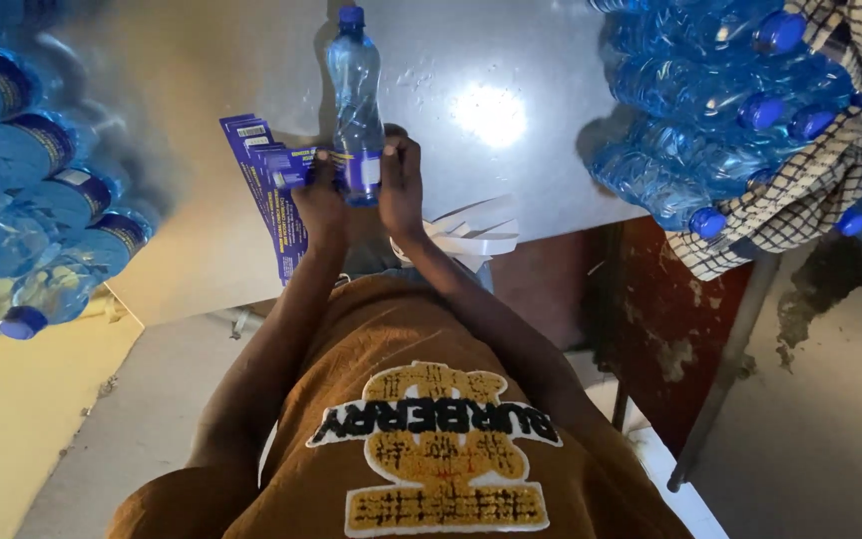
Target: Manually applying adhesive labels to plastic water bottles at a production table.
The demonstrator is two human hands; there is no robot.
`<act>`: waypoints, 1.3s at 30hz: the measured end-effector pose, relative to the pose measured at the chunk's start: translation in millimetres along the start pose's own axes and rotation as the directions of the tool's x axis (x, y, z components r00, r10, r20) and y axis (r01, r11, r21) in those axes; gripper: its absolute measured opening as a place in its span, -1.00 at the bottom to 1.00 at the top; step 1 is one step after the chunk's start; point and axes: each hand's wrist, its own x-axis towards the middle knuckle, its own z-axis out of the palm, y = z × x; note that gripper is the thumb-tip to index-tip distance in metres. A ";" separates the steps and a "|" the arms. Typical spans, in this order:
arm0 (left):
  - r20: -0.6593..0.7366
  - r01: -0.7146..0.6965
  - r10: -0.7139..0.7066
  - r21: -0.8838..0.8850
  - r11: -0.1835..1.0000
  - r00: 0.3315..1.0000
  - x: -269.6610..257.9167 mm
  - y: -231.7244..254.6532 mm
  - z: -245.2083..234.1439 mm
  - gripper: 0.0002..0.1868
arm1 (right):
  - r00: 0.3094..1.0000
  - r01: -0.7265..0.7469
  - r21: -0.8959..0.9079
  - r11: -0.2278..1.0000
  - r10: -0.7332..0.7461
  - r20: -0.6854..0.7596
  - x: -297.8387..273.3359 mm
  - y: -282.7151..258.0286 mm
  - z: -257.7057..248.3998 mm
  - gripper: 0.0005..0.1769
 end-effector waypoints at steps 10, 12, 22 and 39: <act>0.577 -0.819 0.615 0.529 0.220 0.538 26.9 -25.6 -38.4 -0.55 | 0.890 -0.102 0.187 0.977 0.006 0.455 12.3 -3.7 -29.7 -0.20; 0.321 -0.570 0.471 0.491 0.659 0.822 12.6 0.0 -26.1 -0.60 | 0.726 -0.182 0.141 0.973 0.036 0.687 22.7 -13.2 -54.4 -0.02; 0.199 -0.311 0.263 0.273 0.910 0.944 -14.8 49.9 -7.3 -0.72 | 0.908 -0.372 0.036 0.928 0.355 0.223 81.7 5.4 26.3 0.05; 0.620 -0.403 0.243 0.129 0.906 0.746 -96.5 126.4 -8.2 -0.40 | 0.675 -0.562 0.768 0.308 -0.367 0.641 37.1 -126.1 -26.3 0.08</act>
